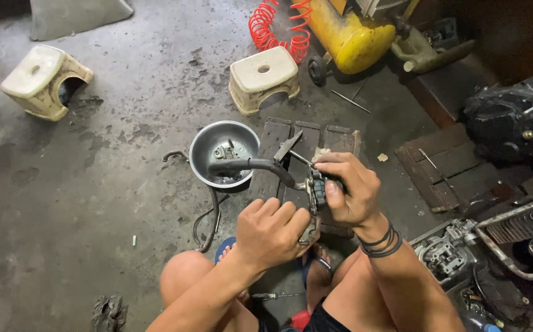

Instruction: The person sits on the floor and uses a hammer to tap a mechanical part resting on a wooden block. They repeatedly reposition the part and strike it with the hammer, then wipe the part with a cloth.

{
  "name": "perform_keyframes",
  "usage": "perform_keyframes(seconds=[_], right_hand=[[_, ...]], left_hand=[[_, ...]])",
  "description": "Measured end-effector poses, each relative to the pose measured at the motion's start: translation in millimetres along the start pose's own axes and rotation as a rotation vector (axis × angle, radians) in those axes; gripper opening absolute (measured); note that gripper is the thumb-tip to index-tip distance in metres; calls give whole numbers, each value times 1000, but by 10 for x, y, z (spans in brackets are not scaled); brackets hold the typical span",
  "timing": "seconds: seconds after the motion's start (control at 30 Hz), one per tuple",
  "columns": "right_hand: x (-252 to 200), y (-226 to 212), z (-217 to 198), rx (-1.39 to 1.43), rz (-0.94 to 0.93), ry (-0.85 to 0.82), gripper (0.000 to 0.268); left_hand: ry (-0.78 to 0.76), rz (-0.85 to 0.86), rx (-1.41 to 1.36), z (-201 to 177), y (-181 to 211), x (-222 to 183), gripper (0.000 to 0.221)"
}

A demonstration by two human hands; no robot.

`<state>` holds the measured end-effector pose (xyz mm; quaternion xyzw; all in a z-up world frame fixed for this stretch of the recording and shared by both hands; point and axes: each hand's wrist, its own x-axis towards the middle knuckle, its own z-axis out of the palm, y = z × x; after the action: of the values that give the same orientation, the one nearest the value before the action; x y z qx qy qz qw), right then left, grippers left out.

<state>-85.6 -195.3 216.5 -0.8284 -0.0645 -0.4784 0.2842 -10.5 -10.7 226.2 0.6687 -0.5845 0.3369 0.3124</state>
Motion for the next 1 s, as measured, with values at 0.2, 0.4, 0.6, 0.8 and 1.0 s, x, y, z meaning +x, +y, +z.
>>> perform_keyframes(seconds=[0.2, 0.4, 0.6, 0.8, 1.0], right_hand=[[63, -87, -41, 56, 105, -14, 41], [6, 5, -97, 73, 312, -124, 40], [-85, 49, -126, 120, 474, -196, 41], [-223, 112, -150, 115, 600, -216, 48], [-275, 194, -114, 264, 791, -323, 48]], left_hand=[[-7, -15, -14, 88, -41, -40, 31], [-55, -62, -22, 197, -140, -76, 37], [-84, -57, -11, 224, -114, -156, 37], [-138, -32, -15, 397, -135, -422, 29], [-138, 16, 39, 363, -68, -357, 25]])
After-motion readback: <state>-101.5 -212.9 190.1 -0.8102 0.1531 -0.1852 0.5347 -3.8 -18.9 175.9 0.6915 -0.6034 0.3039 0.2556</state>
